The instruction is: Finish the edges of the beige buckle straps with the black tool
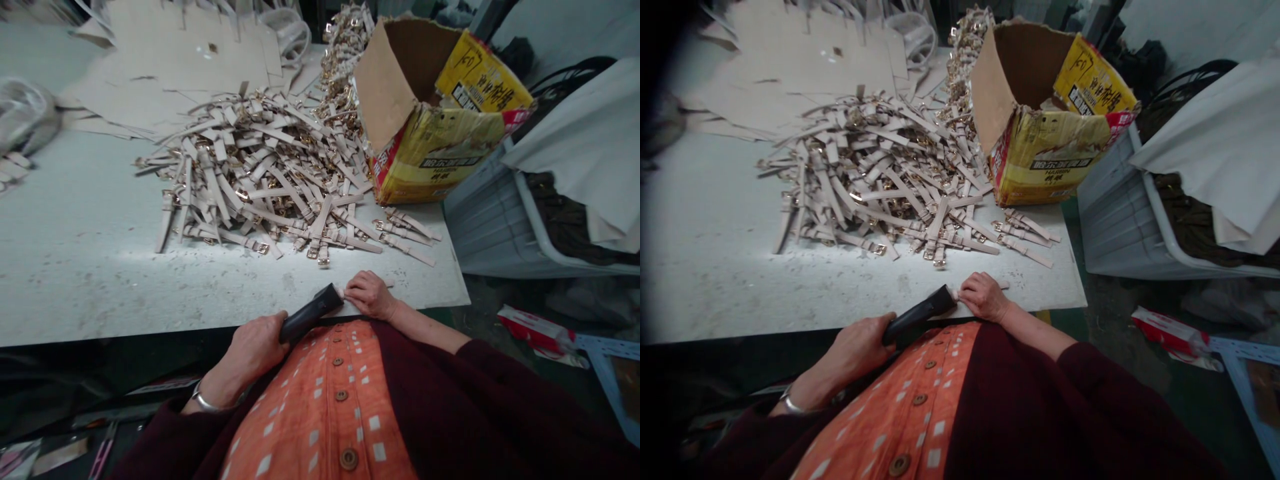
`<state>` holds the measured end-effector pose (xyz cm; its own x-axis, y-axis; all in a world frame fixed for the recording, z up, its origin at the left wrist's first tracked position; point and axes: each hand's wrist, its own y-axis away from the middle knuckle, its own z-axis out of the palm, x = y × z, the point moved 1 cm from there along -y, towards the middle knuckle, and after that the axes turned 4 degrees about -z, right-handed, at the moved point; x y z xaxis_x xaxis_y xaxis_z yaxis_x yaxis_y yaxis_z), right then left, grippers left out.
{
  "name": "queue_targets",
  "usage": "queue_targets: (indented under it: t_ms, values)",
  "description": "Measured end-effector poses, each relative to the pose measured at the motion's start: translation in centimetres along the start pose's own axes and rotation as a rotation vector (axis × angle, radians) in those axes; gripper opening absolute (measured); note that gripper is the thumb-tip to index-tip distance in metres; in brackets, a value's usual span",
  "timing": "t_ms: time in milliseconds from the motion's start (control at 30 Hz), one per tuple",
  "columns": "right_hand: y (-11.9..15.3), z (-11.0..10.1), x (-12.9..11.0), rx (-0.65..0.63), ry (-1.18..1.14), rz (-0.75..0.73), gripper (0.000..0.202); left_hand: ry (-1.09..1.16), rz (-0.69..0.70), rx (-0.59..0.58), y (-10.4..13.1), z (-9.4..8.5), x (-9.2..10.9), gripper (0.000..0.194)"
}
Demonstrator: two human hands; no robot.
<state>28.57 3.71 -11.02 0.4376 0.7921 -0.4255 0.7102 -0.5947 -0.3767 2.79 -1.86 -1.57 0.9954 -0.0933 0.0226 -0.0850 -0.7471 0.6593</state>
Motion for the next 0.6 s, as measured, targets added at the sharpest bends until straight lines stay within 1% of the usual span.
queue_targets:
  t_ms: [100,267,467,600]
  values:
    - [0.12,0.24,-0.41,-0.016,0.033,0.015,0.016,0.012,-0.007,-0.008,0.10,0.16,0.00,0.034]
    - [-0.34,0.05,-0.72,-0.038,-0.027,0.084,0.016,0.011,-0.025,-0.004,0.18,0.51,-0.24,0.038]
    - [-0.69,-0.62,-0.90,0.007,-0.138,0.171,0.014,-0.005,-0.052,-0.014,0.34,0.38,-0.39,0.034]
    - [-0.57,-0.49,-0.77,0.038,-0.168,0.212,0.014,-0.030,-0.051,-0.017,0.70,-0.12,-0.24,0.036]
